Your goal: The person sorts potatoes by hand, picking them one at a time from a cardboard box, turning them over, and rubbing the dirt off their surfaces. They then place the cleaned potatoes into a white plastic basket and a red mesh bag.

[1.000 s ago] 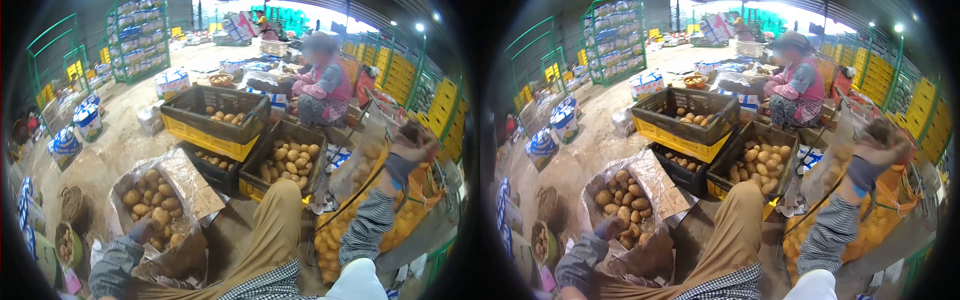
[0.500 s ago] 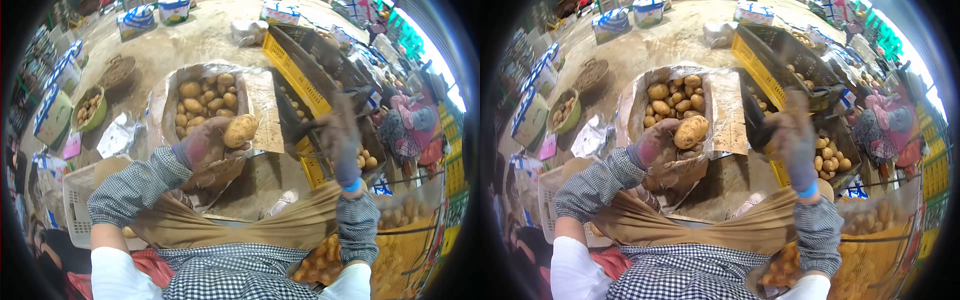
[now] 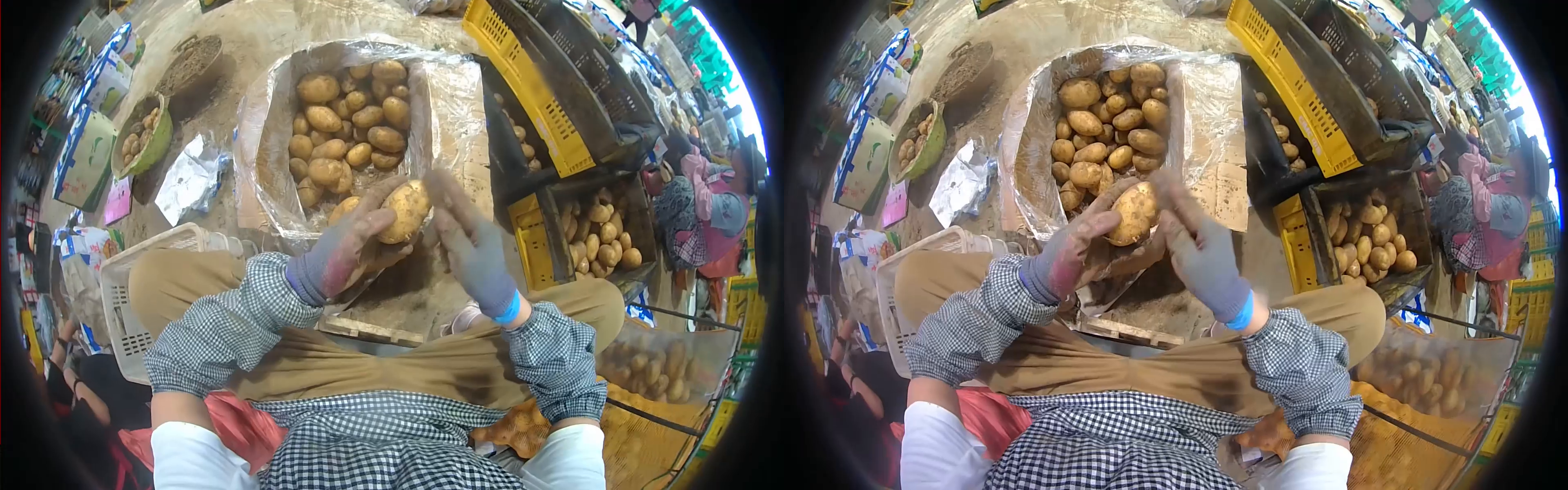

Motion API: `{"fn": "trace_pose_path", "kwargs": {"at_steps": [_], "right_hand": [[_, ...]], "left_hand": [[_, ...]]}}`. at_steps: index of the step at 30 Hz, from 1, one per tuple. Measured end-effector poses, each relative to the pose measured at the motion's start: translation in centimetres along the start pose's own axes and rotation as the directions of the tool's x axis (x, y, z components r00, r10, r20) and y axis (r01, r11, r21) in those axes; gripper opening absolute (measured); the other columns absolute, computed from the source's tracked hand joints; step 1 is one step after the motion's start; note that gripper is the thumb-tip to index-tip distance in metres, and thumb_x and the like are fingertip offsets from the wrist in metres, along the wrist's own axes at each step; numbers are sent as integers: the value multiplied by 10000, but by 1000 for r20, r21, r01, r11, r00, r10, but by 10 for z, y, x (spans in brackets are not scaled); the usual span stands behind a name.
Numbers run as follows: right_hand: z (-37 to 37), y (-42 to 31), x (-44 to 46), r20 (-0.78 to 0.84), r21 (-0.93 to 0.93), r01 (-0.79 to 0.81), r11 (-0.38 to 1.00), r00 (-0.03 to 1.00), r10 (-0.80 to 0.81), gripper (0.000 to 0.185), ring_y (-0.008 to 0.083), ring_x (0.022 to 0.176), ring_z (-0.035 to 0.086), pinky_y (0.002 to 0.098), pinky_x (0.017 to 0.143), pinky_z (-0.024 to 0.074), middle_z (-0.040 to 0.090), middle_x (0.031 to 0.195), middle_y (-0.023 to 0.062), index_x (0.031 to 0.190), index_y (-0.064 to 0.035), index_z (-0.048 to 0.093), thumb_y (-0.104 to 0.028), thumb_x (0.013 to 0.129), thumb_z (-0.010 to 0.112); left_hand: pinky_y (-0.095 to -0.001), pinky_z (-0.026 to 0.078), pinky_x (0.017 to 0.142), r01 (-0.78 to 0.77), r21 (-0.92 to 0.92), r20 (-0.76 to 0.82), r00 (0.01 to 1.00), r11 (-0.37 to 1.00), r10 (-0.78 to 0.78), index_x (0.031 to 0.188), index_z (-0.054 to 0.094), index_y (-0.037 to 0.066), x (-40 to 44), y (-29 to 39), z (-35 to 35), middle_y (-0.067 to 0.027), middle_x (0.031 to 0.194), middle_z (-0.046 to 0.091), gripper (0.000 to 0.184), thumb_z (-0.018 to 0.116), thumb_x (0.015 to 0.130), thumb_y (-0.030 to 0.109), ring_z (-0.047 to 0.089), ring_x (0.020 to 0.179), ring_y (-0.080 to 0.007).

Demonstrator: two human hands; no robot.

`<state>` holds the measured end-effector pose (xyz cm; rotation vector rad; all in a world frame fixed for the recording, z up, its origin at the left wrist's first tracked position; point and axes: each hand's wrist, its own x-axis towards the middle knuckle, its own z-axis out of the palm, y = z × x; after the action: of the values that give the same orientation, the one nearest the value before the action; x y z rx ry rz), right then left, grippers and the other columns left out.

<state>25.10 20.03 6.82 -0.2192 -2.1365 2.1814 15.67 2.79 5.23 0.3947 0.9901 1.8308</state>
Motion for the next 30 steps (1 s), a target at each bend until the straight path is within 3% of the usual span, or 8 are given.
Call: {"fn": "trace_pose_path", "kwargs": {"at_steps": [4, 7, 10, 16, 21, 22, 26, 30], "right_hand": [[-19, 4, 8, -130, 73, -130, 989, 982, 138, 480, 45, 675, 529, 162, 541, 425, 611, 1098, 62, 1438, -57, 372, -139, 977, 479], [-13, 16, 7, 63, 398, -321, 859, 944, 324, 556, 76, 667, 588, 199, 527, 506, 612, 951, 31, 1408, -62, 394, -277, 936, 593], [-5, 9, 3, 192, 333, -375, 865, 925, 327, 495, 89, 700, 594, 217, 564, 510, 627, 950, 23, 1303, -52, 496, -317, 908, 636], [-42, -12, -16, -195, 641, 248, 726, 968, -158, 316, 95, 717, 603, 263, 639, 518, 624, 871, -2, 1074, -90, 578, -311, 874, 681], [-146, -89, -109, -804, 290, 887, 358, 429, -412, 249, 185, 804, 634, 349, 762, 528, 638, 897, 47, 1042, -87, 594, -312, 943, 557], [-132, -136, -155, -697, -119, 952, 283, 123, -707, 285, 181, 822, 638, 330, 771, 532, 647, 881, 46, 1020, -106, 608, -374, 951, 538], [-206, -196, -267, -488, -404, 901, -159, -359, -796, 327, 120, 677, 555, 266, 611, 467, 577, 779, -6, 946, -126, 581, -452, 920, 581], [-204, -179, -263, -752, -122, 992, -26, -109, -650, 160, 114, 687, 591, 269, 610, 493, 595, 779, 18, 917, -137, 583, -297, 931, 576]], "left_hand": [[-363, 323, 1096, -458, 796, 310, 870, 395, 384, 1460, 244, 43, 0, -2, -5, -174, 1446, 332, 593, 524, 938, 71, 414, 1306, -264], [-341, 307, 1093, -196, 593, 3, 970, 781, 242, 1427, 289, -17, 5, -3, -3, -171, 1382, 404, 731, 660, 850, 233, 380, 1303, -260], [-354, 293, 1103, -292, 839, 151, 936, 458, 319, 1425, 289, -25, 6, 1, -1, -189, 1392, 393, 731, 650, 835, 214, 366, 1319, -255], [-408, 348, 1074, -228, 897, 126, 953, 379, 276, 1452, 241, 3, 7, 22, 15, -193, 1419, 350, 825, 687, 776, 160, 388, 1301, -299], [-389, 395, 1011, -244, 959, 212, 956, 147, 203, 1435, 308, 17, 8, 40, -69, -161, 1393, 376, 671, 573, 820, 53, 436, 1239, -275], [-375, 423, 978, -275, 954, 243, 942, 119, 230, 1422, 340, 15, 11, 39, -91, -161, 1370, 415, 623, 548, 834, 36, 494, 1181, -262], [-394, 269, 1115, 162, 878, -147, 987, 449, -68, 1463, 196, 20, 12, 56, -91, -173, 1470, 313, 849, 690, 835, 307, 332, 1343, -287], [-388, 294, 1080, 203, 916, -164, 977, 347, -140, 1434, 239, 18, 39, 37, -49, -173, 1424, 351, 780, 673, 848, 296, 365, 1289, -283]]}}
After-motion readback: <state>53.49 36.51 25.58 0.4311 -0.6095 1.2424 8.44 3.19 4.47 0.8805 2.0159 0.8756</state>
